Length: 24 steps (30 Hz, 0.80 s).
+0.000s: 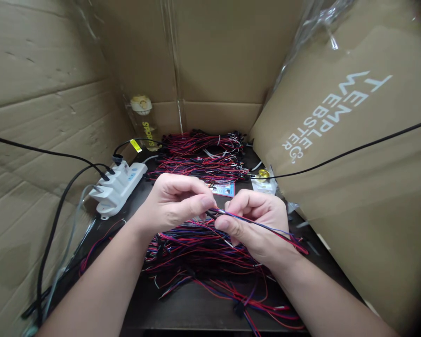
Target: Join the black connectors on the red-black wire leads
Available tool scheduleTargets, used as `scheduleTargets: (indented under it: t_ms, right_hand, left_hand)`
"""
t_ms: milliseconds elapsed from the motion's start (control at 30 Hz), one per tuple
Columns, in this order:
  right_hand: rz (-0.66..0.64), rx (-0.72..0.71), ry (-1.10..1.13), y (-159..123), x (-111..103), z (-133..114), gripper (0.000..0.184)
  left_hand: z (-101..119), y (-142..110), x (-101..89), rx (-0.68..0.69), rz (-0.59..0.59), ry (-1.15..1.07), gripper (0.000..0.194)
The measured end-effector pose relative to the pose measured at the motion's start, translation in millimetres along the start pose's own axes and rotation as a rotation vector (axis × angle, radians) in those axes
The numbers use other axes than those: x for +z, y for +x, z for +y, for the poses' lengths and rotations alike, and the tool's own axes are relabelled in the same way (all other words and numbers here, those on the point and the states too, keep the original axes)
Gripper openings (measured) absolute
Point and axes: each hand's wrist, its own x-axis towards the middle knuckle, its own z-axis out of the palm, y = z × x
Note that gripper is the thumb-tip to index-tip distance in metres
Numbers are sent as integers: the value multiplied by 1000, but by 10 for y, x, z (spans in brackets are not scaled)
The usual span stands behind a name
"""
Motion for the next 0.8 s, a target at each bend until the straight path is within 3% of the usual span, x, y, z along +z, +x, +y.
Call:
scheduleTargets:
  t_ms: [100, 233, 300, 533, 700, 800]
  right_hand:
    - [17, 23, 17, 6, 1, -6, 42]
    - [49, 84, 22, 40, -17, 12, 44]
    - [46, 103, 28, 57, -31, 21, 43]
    - [30, 83, -44, 66, -38, 55, 39]
    - [113, -119, -466, 44, -33, 89, 54]
    - [-51, -134, -884, -35, -7, -2, 100]
  left_hand:
    - [0, 19, -2, 31, -18, 60, 16]
    - [16, 65, -20, 181, -57, 160, 2]
    - [21, 78, -36, 213, -69, 196, 7]
    - [10, 73, -74, 160, -60, 202, 4]
    - [-5, 110, -39, 63, 149, 182, 12]
    - [-86, 138, -21, -52, 331, 73, 17]
